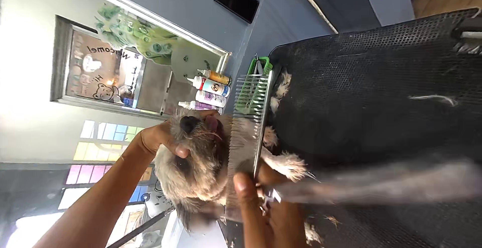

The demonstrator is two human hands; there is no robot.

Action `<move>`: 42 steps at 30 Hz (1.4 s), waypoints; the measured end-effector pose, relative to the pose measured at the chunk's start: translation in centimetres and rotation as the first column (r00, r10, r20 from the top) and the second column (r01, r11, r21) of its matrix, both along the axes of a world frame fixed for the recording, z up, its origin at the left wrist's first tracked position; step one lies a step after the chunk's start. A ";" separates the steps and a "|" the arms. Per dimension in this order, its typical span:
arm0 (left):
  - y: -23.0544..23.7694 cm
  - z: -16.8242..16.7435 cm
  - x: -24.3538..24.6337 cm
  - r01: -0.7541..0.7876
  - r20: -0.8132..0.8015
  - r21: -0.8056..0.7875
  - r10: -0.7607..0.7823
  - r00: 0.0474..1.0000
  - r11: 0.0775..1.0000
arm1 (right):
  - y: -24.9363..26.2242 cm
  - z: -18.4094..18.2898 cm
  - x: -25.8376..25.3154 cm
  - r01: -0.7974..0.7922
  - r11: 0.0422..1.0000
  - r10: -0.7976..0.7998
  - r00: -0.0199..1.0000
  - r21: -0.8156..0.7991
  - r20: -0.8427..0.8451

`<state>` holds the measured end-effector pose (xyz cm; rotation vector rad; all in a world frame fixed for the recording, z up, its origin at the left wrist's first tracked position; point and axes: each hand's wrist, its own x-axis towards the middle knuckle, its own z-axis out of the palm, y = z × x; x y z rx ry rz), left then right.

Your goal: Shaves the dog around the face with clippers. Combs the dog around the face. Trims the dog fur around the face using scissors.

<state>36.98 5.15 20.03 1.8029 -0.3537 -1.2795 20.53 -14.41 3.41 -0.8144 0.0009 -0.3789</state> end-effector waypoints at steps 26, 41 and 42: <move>-5.8 1.4 -2.4 -0.030 0.044 0.013 0.029 0.999 0.999 | -2.3 -9.2 6.9 -0.304 0.843 0.062 0.874 -0.443 -0.482; -5.3 1.0 -2.1 -0.051 -0.053 -0.062 0.047 0.997 0.997 | -2.4 -4.4 -3.1 -0.776 0.628 0.732 0.612 0.051 0.300; -5.3 1.0 -2.1 -0.039 -0.043 -0.061 0.036 0.998 0.997 | -2.2 -4.0 -3.8 -0.790 0.612 0.740 0.587 0.034 0.328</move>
